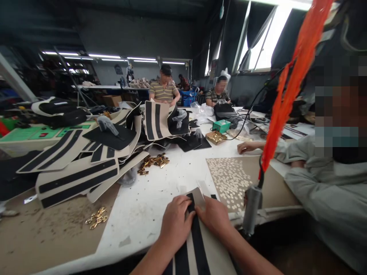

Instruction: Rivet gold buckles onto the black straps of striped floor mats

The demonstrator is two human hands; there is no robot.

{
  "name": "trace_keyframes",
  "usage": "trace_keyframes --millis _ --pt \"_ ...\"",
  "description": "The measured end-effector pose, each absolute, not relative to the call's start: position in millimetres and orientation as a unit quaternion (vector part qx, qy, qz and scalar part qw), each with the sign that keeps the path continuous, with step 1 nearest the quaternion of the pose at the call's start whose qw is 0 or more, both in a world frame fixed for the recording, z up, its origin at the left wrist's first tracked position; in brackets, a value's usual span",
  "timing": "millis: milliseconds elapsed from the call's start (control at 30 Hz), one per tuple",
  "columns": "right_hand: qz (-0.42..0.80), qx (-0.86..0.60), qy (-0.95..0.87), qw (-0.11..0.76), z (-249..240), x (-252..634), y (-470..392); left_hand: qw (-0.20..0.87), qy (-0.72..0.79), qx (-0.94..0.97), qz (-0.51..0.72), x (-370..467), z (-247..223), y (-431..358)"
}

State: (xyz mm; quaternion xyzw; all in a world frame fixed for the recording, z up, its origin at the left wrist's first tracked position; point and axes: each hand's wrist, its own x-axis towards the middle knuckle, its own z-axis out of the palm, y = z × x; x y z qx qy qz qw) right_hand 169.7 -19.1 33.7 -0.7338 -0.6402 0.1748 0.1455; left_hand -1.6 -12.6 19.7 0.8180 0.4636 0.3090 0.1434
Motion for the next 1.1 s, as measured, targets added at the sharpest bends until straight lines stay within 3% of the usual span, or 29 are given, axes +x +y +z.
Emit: trace_keyframes --millis 133,300,400,500,633,867,1100 --pt "0.168 -0.724 -0.639 0.198 37 169 -31 0.163 0.455 0.801 0.354 -5 4 -9" --pt "0.150 -0.662 -0.579 0.451 26 203 -94 0.176 0.449 0.796 0.367 -9 -6 1" --pt "0.147 -0.682 -0.500 0.513 17 251 -135 0.174 0.443 0.798 0.370 -10 -10 6" --pt "0.110 -0.737 -0.447 0.494 13 308 -146 0.171 0.438 0.802 0.369 -11 -12 10" --pt "0.064 -0.754 -0.520 0.397 9 365 -115 0.165 0.437 0.805 0.365 -11 -12 13" --pt "0.090 -0.735 -0.606 0.291 4 386 -77 0.166 0.447 0.797 0.372 -12 -16 7" --pt "0.160 -0.690 -0.631 0.316 -29 402 -78 0.185 0.465 0.780 0.375 -12 -2 -11"
